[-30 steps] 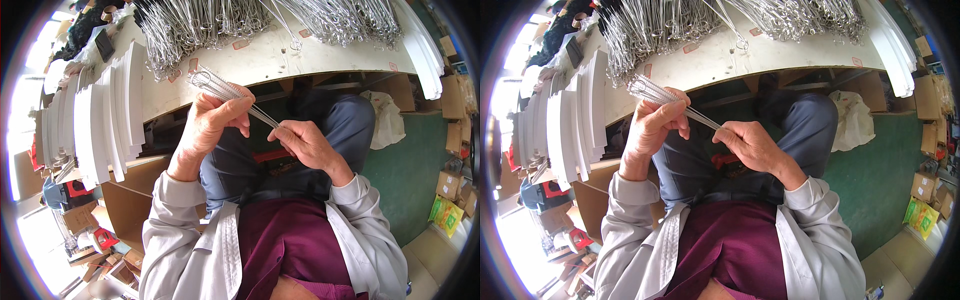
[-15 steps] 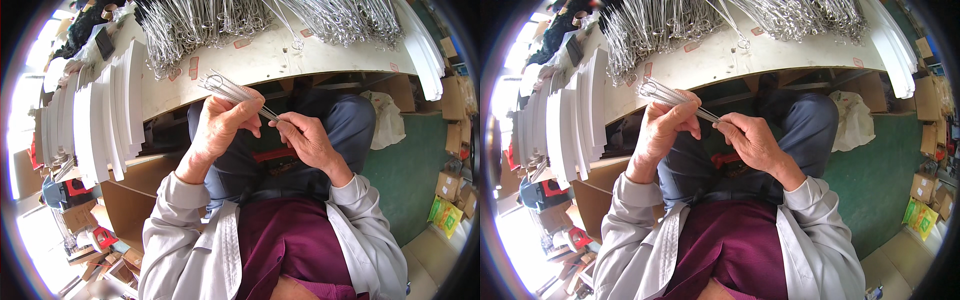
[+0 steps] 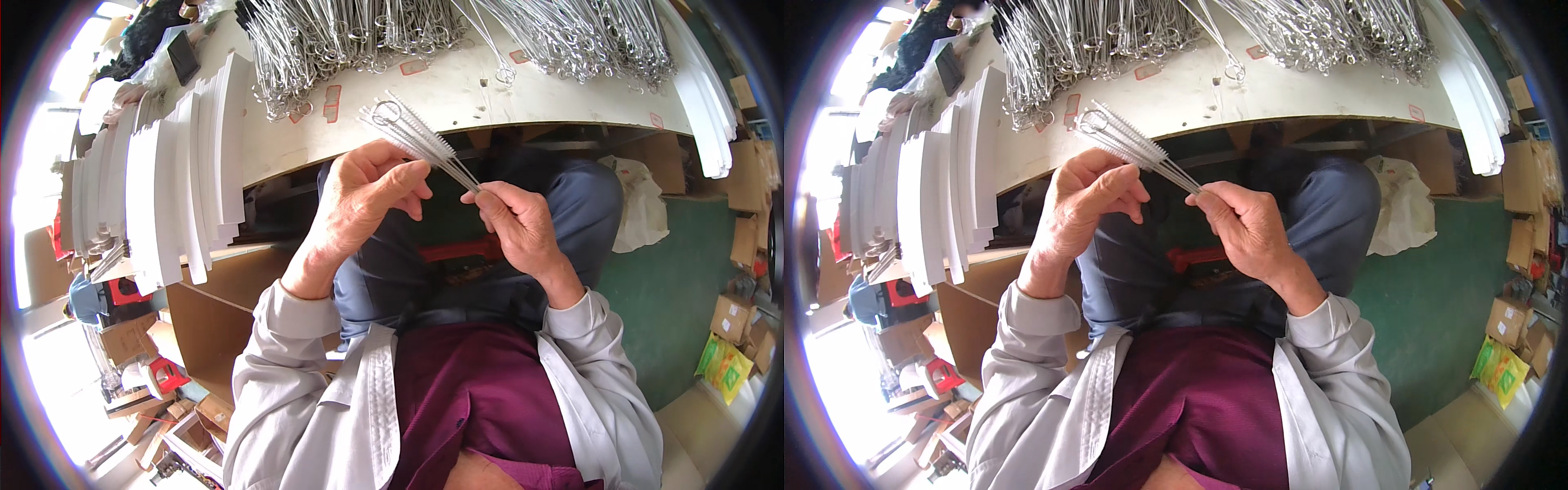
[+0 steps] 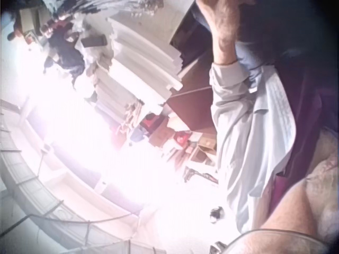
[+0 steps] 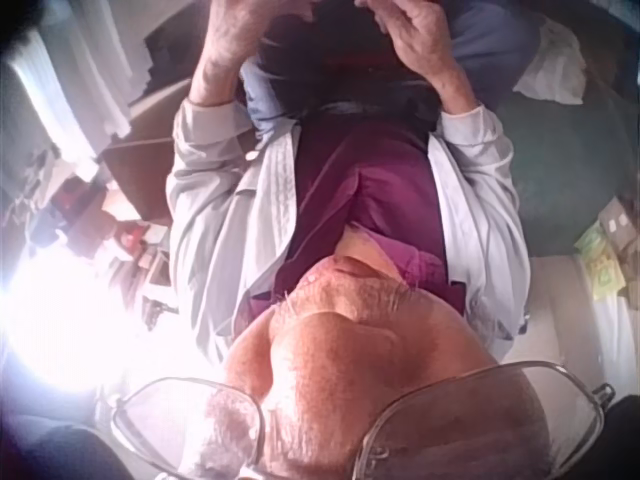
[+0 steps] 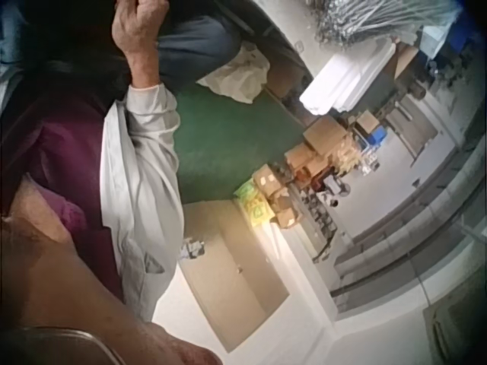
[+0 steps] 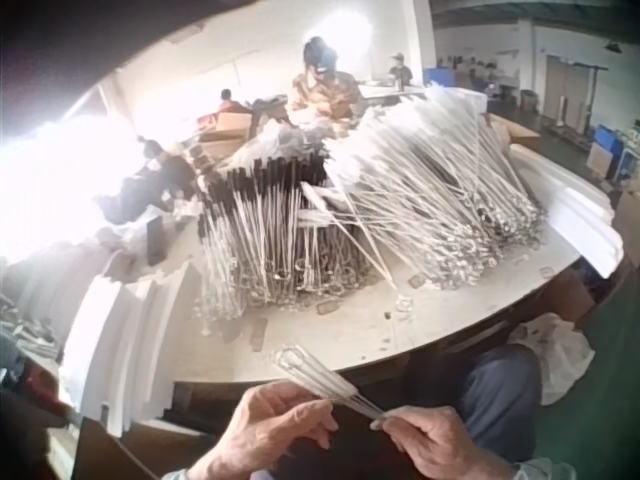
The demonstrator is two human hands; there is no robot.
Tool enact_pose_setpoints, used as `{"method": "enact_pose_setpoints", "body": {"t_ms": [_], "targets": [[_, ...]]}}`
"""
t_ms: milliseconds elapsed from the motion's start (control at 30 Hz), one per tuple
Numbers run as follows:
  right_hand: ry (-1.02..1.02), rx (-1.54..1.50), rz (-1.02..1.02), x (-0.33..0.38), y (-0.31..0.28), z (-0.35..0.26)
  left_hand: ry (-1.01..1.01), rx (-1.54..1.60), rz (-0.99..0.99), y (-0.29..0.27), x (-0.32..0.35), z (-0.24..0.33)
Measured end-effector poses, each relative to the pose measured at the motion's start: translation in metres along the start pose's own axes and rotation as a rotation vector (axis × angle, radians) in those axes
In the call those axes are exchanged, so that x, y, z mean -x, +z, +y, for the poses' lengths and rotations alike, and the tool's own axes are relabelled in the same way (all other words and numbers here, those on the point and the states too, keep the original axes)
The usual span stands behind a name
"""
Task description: Packing metal-wire brushes into a white cardboard box.
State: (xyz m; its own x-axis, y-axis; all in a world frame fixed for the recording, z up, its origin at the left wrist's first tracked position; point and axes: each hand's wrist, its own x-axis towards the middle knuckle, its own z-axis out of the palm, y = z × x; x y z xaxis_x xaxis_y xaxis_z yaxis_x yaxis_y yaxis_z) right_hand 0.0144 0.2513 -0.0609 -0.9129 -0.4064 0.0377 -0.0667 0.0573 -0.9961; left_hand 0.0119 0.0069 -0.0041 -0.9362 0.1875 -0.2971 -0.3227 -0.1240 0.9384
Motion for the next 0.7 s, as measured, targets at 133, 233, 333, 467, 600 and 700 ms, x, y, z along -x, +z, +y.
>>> {"method": "enact_pose_setpoints", "body": {"t_ms": [133, 233, 333, 467, 600, 700], "targets": [[0.002, -0.009, 0.020, 0.000, -0.004, 0.000, 0.071, -0.109, 0.116, -0.011, 0.017, 0.012], [0.005, 0.004, 0.031, 0.000, -0.007, 0.003, 0.196, -0.240, 0.226, -0.025, 0.030, 0.017], [-0.003, 0.018, 0.033, 0.001, -0.006, 0.002, 0.302, -0.307, 0.354, -0.040, 0.047, 0.027], [0.012, 0.047, 0.048, 0.002, -0.007, 0.001, 0.458, -0.345, 0.537, -0.054, 0.065, 0.039], [0.021, 0.050, 0.053, 0.004, -0.006, 0.000, 0.488, -0.393, 0.658, -0.075, 0.086, 0.043], [0.010, 0.036, 0.054, 0.005, -0.006, 0.000, 0.555, -0.475, 0.819, -0.092, 0.101, 0.043]]}}
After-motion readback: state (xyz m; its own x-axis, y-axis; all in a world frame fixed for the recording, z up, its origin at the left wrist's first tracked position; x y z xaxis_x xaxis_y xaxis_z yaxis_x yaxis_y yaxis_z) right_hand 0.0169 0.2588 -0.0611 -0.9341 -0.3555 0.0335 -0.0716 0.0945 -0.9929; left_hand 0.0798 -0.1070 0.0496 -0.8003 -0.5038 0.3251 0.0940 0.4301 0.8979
